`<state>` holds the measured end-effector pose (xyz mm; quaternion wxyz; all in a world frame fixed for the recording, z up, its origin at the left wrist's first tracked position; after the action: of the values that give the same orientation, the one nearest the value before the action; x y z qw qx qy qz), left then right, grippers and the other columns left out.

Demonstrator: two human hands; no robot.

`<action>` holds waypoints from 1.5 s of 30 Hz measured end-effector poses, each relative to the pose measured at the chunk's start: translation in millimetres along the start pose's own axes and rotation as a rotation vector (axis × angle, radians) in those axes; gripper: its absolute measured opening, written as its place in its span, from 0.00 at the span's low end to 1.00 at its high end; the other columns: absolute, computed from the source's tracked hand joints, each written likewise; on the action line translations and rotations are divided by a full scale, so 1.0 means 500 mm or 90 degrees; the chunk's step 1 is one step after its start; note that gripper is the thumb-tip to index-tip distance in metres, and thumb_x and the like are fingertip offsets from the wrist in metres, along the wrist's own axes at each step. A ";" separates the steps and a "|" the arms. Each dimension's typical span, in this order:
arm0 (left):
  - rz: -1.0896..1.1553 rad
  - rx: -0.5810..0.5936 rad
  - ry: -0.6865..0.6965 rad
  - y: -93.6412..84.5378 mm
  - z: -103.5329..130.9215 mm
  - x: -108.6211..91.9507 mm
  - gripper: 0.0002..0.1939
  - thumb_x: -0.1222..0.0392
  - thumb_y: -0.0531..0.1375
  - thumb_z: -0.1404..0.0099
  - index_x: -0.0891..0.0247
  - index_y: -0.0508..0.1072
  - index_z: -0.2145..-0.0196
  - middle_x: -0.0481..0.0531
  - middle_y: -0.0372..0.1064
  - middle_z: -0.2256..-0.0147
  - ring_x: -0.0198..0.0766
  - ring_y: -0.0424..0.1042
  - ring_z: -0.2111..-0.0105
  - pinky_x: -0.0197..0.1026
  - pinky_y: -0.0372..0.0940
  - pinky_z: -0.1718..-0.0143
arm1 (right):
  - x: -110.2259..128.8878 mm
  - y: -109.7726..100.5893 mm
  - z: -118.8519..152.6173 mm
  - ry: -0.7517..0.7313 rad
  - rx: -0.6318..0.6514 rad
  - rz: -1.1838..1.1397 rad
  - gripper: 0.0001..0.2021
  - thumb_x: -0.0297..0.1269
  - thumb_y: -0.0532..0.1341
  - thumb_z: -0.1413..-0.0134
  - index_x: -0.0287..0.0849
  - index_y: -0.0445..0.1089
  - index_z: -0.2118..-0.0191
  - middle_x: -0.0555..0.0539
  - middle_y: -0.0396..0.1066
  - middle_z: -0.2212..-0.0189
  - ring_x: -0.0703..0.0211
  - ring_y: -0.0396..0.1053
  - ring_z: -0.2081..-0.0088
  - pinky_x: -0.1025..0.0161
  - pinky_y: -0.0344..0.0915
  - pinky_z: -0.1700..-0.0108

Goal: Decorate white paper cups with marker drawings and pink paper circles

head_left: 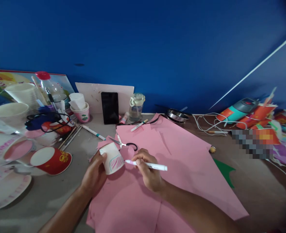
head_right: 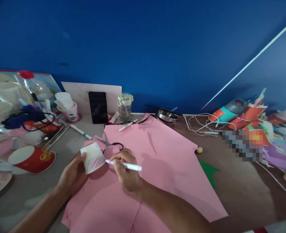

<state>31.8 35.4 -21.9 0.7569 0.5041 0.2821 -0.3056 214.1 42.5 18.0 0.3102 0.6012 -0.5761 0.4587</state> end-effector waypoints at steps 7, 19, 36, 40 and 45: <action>0.019 -0.008 -0.010 -0.001 0.000 0.001 0.13 0.58 0.70 0.52 0.64 0.75 0.69 0.49 0.75 0.69 0.43 0.75 0.68 0.40 0.72 0.66 | 0.009 0.005 0.001 0.009 0.010 0.012 0.10 0.33 0.54 0.44 0.42 0.71 0.71 0.48 0.67 0.76 0.56 0.63 0.68 0.59 0.60 0.64; -0.002 0.013 -0.002 -0.009 -0.003 0.005 0.11 0.58 0.68 0.48 0.64 0.76 0.66 0.49 0.74 0.70 0.37 0.72 0.72 0.36 0.70 0.70 | 0.028 0.013 0.016 -0.013 0.037 -0.069 0.11 0.35 0.53 0.41 0.42 0.72 0.68 0.48 0.66 0.75 0.56 0.64 0.67 0.57 0.61 0.62; 0.006 0.025 -0.024 0.001 0.005 0.006 0.13 0.58 0.69 0.48 0.64 0.75 0.65 0.51 0.76 0.66 0.44 0.75 0.66 0.39 0.71 0.65 | 0.001 0.003 -0.003 0.084 -0.042 -0.148 0.13 0.49 0.58 0.42 0.43 0.67 0.62 0.50 0.64 0.72 0.62 0.59 0.72 0.64 0.60 0.70; -0.014 0.026 -0.020 0.000 0.005 0.006 0.13 0.59 0.68 0.47 0.64 0.76 0.64 0.52 0.77 0.66 0.45 0.75 0.65 0.41 0.71 0.64 | 0.006 0.005 -0.001 0.066 -0.008 -0.109 0.12 0.48 0.58 0.42 0.43 0.68 0.63 0.49 0.65 0.73 0.61 0.60 0.73 0.64 0.59 0.72; -0.023 0.048 -0.015 0.006 0.009 0.004 0.12 0.58 0.68 0.46 0.64 0.75 0.64 0.52 0.76 0.67 0.45 0.76 0.65 0.42 0.71 0.64 | 0.012 0.010 0.003 0.055 0.022 -0.101 0.11 0.46 0.57 0.41 0.43 0.68 0.65 0.49 0.65 0.75 0.62 0.60 0.75 0.65 0.59 0.73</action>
<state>35.6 31.6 -20.0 0.7349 0.5233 0.2706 -0.3359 208.8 38.2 22.0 0.3601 0.6299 -0.5045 0.4681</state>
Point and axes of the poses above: each hand's wrist, its own z-axis away from the middle knuckle, its own y-axis out of the palm, x = y × z, the point moved 4 cm from there along -z, towards the middle knuckle
